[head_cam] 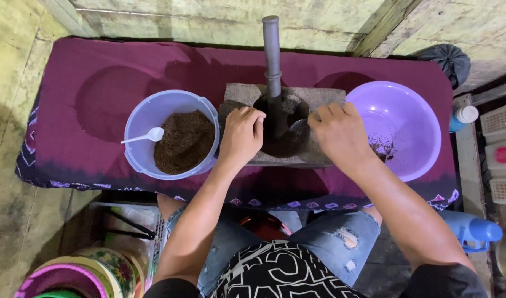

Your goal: The person grinds a dark brown substance in a stone mortar using a pestle. They repeatedly scoop the ground material from the mortar into a plastic container using a spoon, then return more material to the mortar to continue grinding.

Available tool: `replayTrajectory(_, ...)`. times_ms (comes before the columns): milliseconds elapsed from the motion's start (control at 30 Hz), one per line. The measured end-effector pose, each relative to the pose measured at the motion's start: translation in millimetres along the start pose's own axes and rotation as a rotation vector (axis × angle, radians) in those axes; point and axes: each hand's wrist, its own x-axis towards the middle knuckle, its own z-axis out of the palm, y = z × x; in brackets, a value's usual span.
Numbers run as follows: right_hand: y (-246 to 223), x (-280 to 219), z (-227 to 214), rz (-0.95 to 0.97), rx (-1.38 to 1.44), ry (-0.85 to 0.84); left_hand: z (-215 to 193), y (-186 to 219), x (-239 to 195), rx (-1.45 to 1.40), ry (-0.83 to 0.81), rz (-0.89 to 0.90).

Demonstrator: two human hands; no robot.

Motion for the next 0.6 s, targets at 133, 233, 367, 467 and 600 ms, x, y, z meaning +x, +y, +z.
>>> replayTrajectory(133, 13, 0, -11, 0.036, 0.041, -0.009, 5, -2, -2, 0.014, 0.004, 0.015)
replayTrajectory(233, 23, -3, -5, 0.126, 0.118, -0.021, 0, 1, 0, 0.013, -0.058, -0.060)
replayTrajectory(367, 29, 11, -36, 0.303, 0.540, -0.069, -31, 9, 7, -0.421, -0.005, -0.328)
replayTrajectory(467, 26, 33, -59, 0.357, 0.770, -0.066, -57, 6, 5, -0.703, 0.071, -0.497)
replayTrajectory(600, 10, 73, -79, 0.338, 1.016, -0.107, -97, -3, -5, -0.948, 0.179, -0.604)
